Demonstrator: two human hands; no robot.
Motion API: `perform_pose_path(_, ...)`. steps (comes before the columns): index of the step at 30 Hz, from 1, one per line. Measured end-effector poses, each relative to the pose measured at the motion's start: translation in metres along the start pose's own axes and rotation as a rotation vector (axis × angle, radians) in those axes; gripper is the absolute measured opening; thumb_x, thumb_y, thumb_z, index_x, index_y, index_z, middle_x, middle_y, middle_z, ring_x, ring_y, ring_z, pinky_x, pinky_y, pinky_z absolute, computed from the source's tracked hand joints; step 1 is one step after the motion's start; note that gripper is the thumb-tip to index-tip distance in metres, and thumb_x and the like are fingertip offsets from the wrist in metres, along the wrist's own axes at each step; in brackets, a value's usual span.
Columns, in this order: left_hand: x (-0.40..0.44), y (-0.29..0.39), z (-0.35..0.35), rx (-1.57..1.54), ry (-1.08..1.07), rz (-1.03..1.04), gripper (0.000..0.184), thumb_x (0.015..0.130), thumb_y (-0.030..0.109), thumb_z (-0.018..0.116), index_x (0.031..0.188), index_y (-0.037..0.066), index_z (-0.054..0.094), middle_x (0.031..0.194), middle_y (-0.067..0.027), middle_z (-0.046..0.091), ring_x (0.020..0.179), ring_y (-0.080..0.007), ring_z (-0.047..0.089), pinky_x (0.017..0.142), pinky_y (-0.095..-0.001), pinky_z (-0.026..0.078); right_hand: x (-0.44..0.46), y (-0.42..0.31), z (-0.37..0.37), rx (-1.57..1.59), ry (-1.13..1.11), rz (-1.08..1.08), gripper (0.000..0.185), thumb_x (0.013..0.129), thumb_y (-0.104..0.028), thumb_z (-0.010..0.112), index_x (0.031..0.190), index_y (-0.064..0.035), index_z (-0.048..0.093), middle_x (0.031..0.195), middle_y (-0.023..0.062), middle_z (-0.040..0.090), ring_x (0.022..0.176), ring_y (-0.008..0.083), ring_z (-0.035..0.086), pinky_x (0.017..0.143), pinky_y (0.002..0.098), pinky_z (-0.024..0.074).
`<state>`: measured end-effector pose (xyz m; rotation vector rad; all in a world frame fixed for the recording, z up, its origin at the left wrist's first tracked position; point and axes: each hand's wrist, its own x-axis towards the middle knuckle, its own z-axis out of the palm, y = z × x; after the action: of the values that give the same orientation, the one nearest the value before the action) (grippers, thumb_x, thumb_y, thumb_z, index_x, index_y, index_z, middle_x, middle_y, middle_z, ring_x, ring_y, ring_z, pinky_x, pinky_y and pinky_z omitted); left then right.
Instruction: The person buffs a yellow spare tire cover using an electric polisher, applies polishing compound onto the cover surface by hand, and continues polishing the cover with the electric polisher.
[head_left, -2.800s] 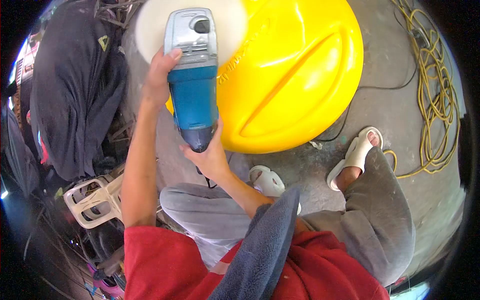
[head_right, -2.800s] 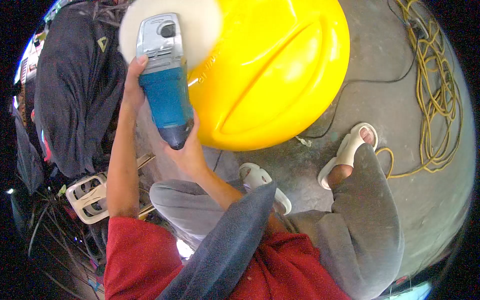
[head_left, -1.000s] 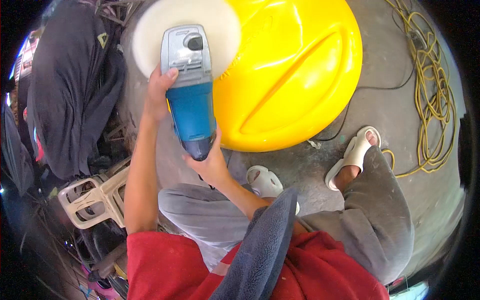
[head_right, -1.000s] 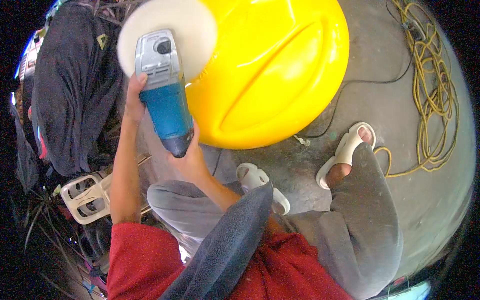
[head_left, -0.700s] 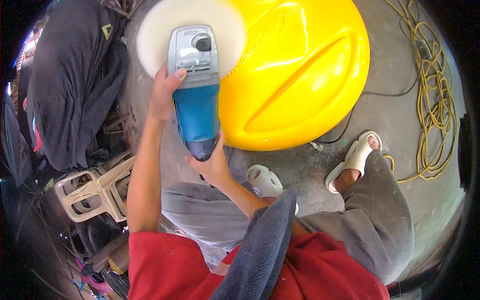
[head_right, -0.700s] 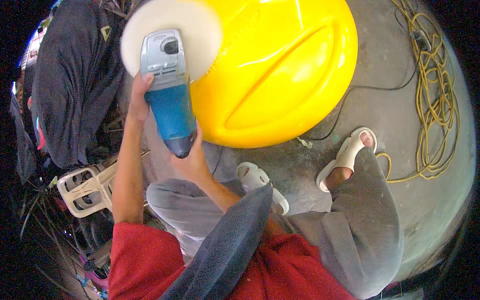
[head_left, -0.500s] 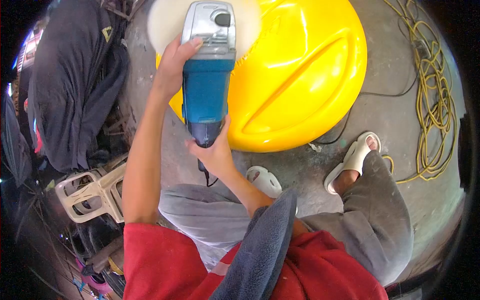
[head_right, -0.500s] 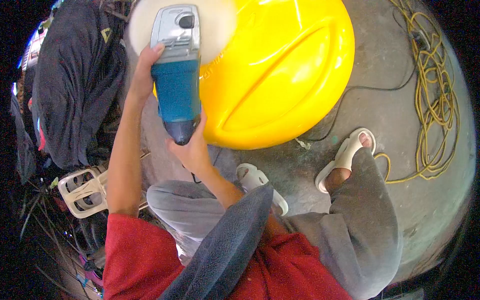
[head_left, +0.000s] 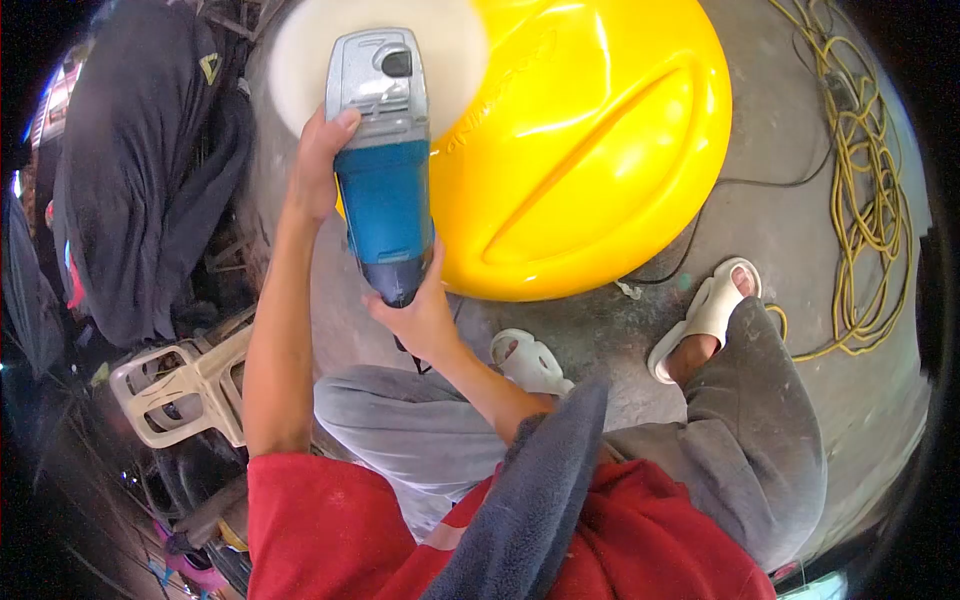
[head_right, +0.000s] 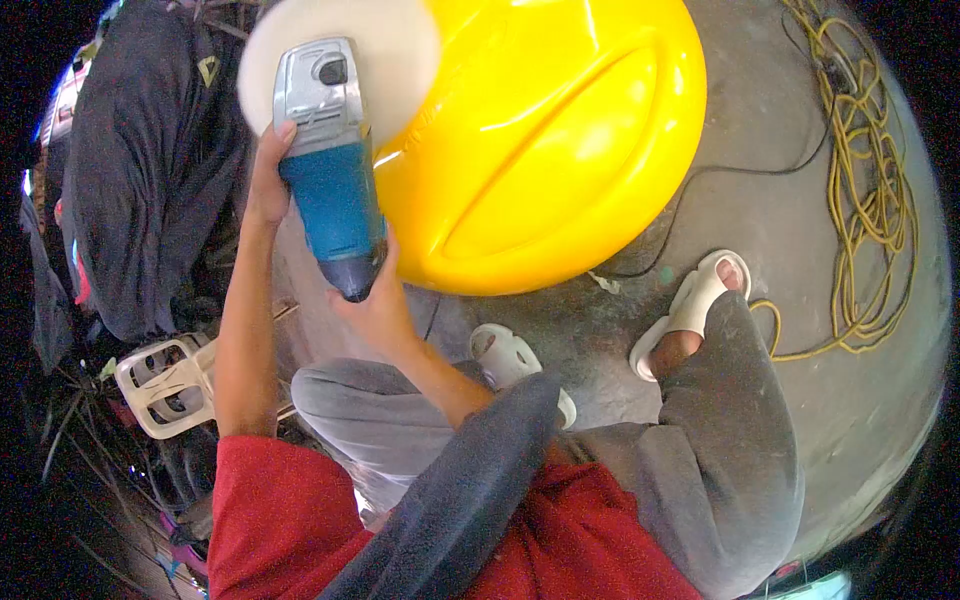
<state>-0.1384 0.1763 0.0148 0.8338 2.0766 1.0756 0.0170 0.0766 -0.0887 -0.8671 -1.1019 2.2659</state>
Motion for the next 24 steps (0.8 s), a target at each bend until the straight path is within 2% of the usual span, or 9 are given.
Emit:
perform_pose_path(1,-0.008,-0.005,-0.004,-0.004,0.011,-0.013,0.061,0.085,0.037,0.054,0.13,-0.004,0.05,0.118,-0.0126,0.061,0.108,-0.0191,0.058,0.097,-0.0293,0.041,-0.006,0.001,0.002,-0.004,-0.006,0.003,0.108,0.073,-0.014,0.079,0.146,0.0011,0.001,0.116,0.0208,0.053,0.1,0.0259,0.059,0.089,0.0379,0.0469)
perform_pose_path(3,-0.024,-0.018,-0.013,-0.011,0.025,-0.028,0.063,0.084,0.037,0.054,0.131,-0.004,0.05,0.119,-0.0131,0.061,0.109,-0.0199,0.058,0.098,-0.0301,0.041,-0.02,0.001,0.006,-0.002,0.013,0.081,0.105,0.072,-0.011,0.077,0.149,-0.0034,0.006,0.13,0.031,0.047,0.12,0.0406,0.052,0.1,0.0446,0.0405)
perform_pose_path(6,-0.053,-0.041,-0.022,-0.07,0.047,-0.13,0.072,0.08,0.042,0.058,0.133,-0.005,0.047,0.121,-0.0134,0.06,0.109,-0.0209,0.057,0.099,-0.0329,0.041,-0.042,0.015,0.009,0.016,-0.006,0.085,0.104,0.072,-0.01,0.076,0.149,-0.0049,0.006,0.128,0.0318,0.049,0.12,0.0426,0.052,0.1,0.0455,0.0409)
perform_pose_path(9,-0.08,-0.062,-0.034,-0.071,0.1,-0.112,0.072,0.08,0.042,0.058,0.133,-0.005,0.046,0.123,-0.0142,0.059,0.112,-0.0215,0.056,0.1,-0.0332,0.04,-0.057,0.031,0.012,-0.027,-0.031,0.029,0.105,0.072,-0.008,0.076,0.15,-0.0078,0.005,0.128,0.0325,0.049,0.121,0.0443,0.051,0.1,0.0465,0.0408)
perform_pose_path(14,-0.108,-0.068,-0.039,-0.095,0.192,-0.184,0.073,0.08,0.042,0.057,0.134,-0.005,0.045,0.124,-0.0146,0.058,0.113,-0.0219,0.055,0.1,-0.0336,0.04,-0.075,0.034,0.013,-0.105,-0.08,0.085,0.106,0.072,-0.008,0.075,0.15,-0.0107,0.004,0.129,0.033,0.048,0.12,0.0456,0.051,0.099,0.0473,0.0416)
perform_pose_path(19,-0.101,-0.059,-0.03,-0.094,0.149,-0.166,0.073,0.079,0.041,0.058,0.134,-0.005,0.045,0.123,-0.0146,0.059,0.112,-0.0219,0.055,0.099,-0.0332,0.041,-0.078,0.028,0.014,-0.119,-0.077,0.142,0.105,0.073,-0.009,0.075,0.15,-0.0112,0.003,0.129,0.0326,0.048,0.12,0.0448,0.052,0.098,0.0466,0.0427)
perform_pose_path(22,-0.096,-0.054,-0.023,-0.092,0.087,-0.135,0.071,0.08,0.04,0.058,0.133,-0.006,0.046,0.122,-0.0146,0.059,0.111,-0.022,0.056,0.099,-0.0333,0.041,-0.079,0.028,0.015,-0.026,-0.048,0.198,0.105,0.074,-0.009,0.074,0.15,-0.0117,0.003,0.128,0.0323,0.05,0.118,0.0439,0.054,0.097,0.0457,0.0437)
perform_pose_path(24,-0.102,-0.061,-0.028,-0.09,0.094,-0.13,0.07,0.081,0.04,0.058,0.133,-0.005,0.046,0.122,-0.0145,0.059,0.111,-0.0217,0.056,0.099,-0.0334,0.041,-0.079,0.026,0.015,-0.028,-0.02,0.081,0.103,0.074,-0.009,0.074,0.15,-0.0118,0.005,0.125,0.0319,0.052,0.115,0.0431,0.057,0.095,0.0452,0.045)
